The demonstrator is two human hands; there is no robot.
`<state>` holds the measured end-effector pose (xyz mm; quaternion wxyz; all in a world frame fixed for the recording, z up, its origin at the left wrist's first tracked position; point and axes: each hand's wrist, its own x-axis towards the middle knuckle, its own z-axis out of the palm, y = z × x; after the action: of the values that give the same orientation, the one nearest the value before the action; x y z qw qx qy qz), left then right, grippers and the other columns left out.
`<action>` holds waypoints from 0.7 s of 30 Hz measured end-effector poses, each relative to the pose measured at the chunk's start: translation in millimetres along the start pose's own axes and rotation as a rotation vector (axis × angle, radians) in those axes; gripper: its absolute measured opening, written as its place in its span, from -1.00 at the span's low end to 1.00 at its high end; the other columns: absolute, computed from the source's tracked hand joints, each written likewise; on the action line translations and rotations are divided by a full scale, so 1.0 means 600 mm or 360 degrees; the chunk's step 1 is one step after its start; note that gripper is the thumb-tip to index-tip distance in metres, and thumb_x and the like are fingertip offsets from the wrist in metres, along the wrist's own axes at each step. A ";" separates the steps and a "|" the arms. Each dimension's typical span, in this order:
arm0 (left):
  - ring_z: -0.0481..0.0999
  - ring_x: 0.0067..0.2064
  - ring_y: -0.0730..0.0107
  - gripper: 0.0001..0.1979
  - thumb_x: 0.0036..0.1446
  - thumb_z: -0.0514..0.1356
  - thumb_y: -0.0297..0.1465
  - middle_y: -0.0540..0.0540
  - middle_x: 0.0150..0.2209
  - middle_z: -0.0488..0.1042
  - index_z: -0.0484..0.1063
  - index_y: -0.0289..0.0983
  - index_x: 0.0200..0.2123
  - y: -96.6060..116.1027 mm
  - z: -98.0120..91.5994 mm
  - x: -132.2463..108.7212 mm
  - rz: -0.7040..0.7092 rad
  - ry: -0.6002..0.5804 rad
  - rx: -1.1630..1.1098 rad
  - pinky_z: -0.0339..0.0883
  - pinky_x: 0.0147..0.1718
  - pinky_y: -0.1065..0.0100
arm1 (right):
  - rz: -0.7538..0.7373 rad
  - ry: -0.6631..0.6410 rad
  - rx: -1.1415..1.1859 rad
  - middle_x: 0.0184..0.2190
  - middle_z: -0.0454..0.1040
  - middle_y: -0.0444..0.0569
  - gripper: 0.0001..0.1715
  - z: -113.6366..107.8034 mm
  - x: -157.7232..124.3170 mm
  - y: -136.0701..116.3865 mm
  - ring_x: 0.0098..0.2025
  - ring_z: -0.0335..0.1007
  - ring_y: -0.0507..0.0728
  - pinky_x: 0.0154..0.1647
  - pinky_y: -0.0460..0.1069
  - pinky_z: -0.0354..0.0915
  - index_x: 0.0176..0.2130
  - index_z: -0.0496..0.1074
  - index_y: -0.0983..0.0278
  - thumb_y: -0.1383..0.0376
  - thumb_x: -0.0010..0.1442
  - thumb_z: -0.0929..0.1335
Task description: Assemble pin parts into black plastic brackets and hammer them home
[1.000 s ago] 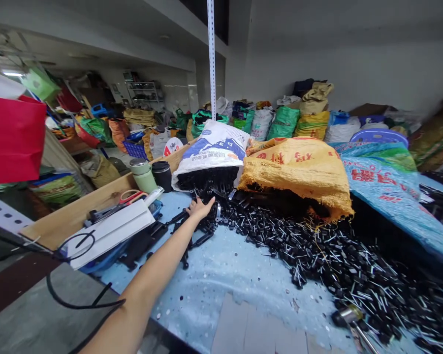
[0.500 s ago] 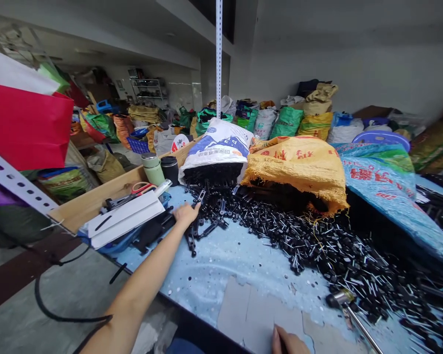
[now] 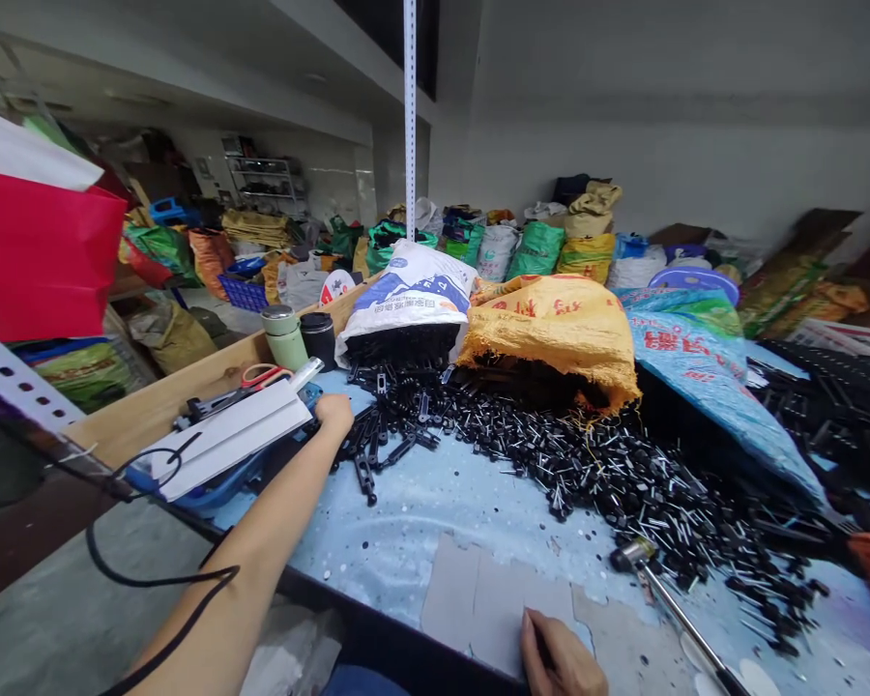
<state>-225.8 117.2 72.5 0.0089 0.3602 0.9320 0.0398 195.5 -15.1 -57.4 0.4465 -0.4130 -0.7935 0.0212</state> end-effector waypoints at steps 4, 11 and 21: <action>0.44 -0.12 0.24 -0.72 0.21 0.07 -0.36 -0.21 -0.07 0.37 0.30 -0.36 -0.05 0.029 -0.018 -0.053 0.0300 0.0192 -0.0096 0.38 -0.17 0.14 | 0.0008 -0.0017 0.0032 -0.58 0.44 -0.06 -0.72 -0.001 0.009 -0.001 -0.56 0.39 0.03 -0.46 -0.10 0.28 -0.38 0.45 0.28 0.29 0.25 0.21; 0.47 -0.16 0.33 -0.80 0.17 -0.01 -0.51 -0.10 -0.23 0.48 0.39 -0.24 -0.26 0.063 0.072 -0.284 0.1570 0.0325 -0.0320 0.39 -0.20 0.35 | 0.0172 -0.0430 0.0263 -0.52 0.49 -0.07 -0.72 -0.026 0.076 -0.004 -0.50 0.42 0.03 -0.46 -0.12 0.32 -0.36 0.45 0.26 0.26 0.23 0.20; 0.47 -0.04 0.14 -0.62 0.15 0.06 -0.29 -0.18 -0.08 0.47 0.25 -0.20 0.04 -0.023 0.201 -0.381 0.1765 0.0879 -0.0631 0.46 -0.17 0.22 | 0.0972 0.0271 -0.0068 -0.07 0.32 0.28 -0.38 -0.061 0.436 0.196 -0.18 0.37 0.22 -0.20 0.07 0.30 0.01 0.23 0.45 0.20 0.00 0.36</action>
<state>-60.6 -38.4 -51.7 -0.1867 0.7559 0.5507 0.3008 229.1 226.2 98.1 0.4757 -0.6417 -0.5928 0.1029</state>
